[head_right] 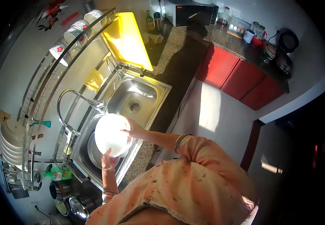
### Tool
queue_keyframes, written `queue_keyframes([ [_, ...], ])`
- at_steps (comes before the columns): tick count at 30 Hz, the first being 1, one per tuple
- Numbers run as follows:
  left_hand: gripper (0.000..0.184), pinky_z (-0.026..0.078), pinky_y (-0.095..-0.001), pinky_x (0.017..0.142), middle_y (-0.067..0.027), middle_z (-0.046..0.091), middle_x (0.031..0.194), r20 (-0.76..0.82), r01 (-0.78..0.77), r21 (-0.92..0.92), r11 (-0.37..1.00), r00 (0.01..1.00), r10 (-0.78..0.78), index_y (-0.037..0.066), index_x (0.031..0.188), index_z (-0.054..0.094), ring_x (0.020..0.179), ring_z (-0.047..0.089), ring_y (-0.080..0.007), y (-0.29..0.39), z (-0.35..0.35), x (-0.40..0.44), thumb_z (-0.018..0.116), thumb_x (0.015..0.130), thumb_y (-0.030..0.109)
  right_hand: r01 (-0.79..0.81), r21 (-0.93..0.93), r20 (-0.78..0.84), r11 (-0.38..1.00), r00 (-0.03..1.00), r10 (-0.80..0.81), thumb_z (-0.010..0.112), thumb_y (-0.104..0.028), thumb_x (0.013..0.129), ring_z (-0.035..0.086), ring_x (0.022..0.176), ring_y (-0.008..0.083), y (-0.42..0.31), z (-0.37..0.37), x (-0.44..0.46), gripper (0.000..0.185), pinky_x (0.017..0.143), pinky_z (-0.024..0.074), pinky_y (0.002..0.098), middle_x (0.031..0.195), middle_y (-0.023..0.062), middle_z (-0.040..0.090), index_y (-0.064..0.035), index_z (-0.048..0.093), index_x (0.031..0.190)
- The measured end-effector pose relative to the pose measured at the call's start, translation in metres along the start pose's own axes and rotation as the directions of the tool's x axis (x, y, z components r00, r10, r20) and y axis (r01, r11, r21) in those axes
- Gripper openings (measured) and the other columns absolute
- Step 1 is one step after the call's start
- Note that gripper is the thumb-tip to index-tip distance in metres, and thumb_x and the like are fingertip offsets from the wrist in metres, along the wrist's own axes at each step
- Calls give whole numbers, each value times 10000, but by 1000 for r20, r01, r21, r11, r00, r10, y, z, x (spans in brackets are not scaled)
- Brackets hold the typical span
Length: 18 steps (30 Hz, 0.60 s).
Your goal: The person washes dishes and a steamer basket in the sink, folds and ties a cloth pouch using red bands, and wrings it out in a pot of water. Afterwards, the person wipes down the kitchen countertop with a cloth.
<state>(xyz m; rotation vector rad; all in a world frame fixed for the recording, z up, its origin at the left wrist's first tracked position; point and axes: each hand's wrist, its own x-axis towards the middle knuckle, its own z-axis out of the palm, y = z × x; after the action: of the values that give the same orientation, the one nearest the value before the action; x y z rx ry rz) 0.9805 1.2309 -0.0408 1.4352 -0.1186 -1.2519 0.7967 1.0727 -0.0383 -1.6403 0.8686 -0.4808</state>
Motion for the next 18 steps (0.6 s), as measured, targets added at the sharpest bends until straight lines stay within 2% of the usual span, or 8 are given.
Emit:
queue_keyframes([
  [3,425,586,-422,664,-176,602,1129,-28,-92,5,996,995,92,-13,1245,481,938,647,-313,-26,75,7,574,849,109,235,143,-234,961,952,-198,647,-239,843,225,1385,327,74,-31,-7,855,1118,226,374,1473,246,225,-13,105,1464],
  [5,510,596,-393,640,-148,576,1172,9,-92,4,996,996,92,19,1277,445,966,639,-290,-45,119,15,630,818,141,148,82,-223,986,967,-126,636,-181,831,207,1386,328,52,-91,-35,882,1117,215,383,1484,245,188,-9,49,1467],
  [7,544,591,-395,653,-157,561,1195,134,-78,20,997,988,75,20,1281,438,984,629,-290,-48,173,4,655,821,213,74,15,-378,997,923,-63,664,-207,787,346,1282,395,51,-139,-54,908,1074,275,429,1400,302,295,19,89,1452],
  [8,565,587,-397,666,-160,557,1201,134,-80,48,996,988,73,21,1284,437,1001,621,-290,-51,200,3,662,821,253,166,24,-441,986,887,-139,662,-196,787,400,1230,386,51,-163,-62,878,1060,293,430,1353,298,359,17,125,1448],
  [11,658,521,-426,799,-159,532,1258,144,-40,224,974,990,7,20,1331,416,1083,580,-267,-57,269,9,614,846,419,137,67,-506,988,858,-85,659,-177,782,409,1252,350,63,-229,-73,852,1052,312,413,1340,260,400,27,159,1441],
  [12,672,521,-418,786,-152,526,1267,220,-30,247,969,975,-26,28,1340,408,1089,575,-269,-51,288,8,596,851,448,55,120,-439,991,898,3,618,-213,826,245,1368,254,69,-249,-77,861,1117,196,355,1471,182,242,-13,86,1472],
  [15,747,544,-348,702,-110,521,1275,356,-17,301,954,930,-96,78,1361,377,1049,588,-249,-43,333,19,556,835,577,-19,379,-388,925,904,178,600,-199,823,282,1346,245,50,-303,-83,838,1100,230,348,1456,155,288,-33,101,1476],
  [18,735,530,-356,788,-117,513,1274,399,-57,215,975,916,-34,56,1357,358,1040,585,-242,-38,368,29,516,864,578,12,555,-392,832,886,248,577,-165,810,378,1273,233,68,-343,-61,743,1029,333,369,1370,110,394,-81,205,1448],
])
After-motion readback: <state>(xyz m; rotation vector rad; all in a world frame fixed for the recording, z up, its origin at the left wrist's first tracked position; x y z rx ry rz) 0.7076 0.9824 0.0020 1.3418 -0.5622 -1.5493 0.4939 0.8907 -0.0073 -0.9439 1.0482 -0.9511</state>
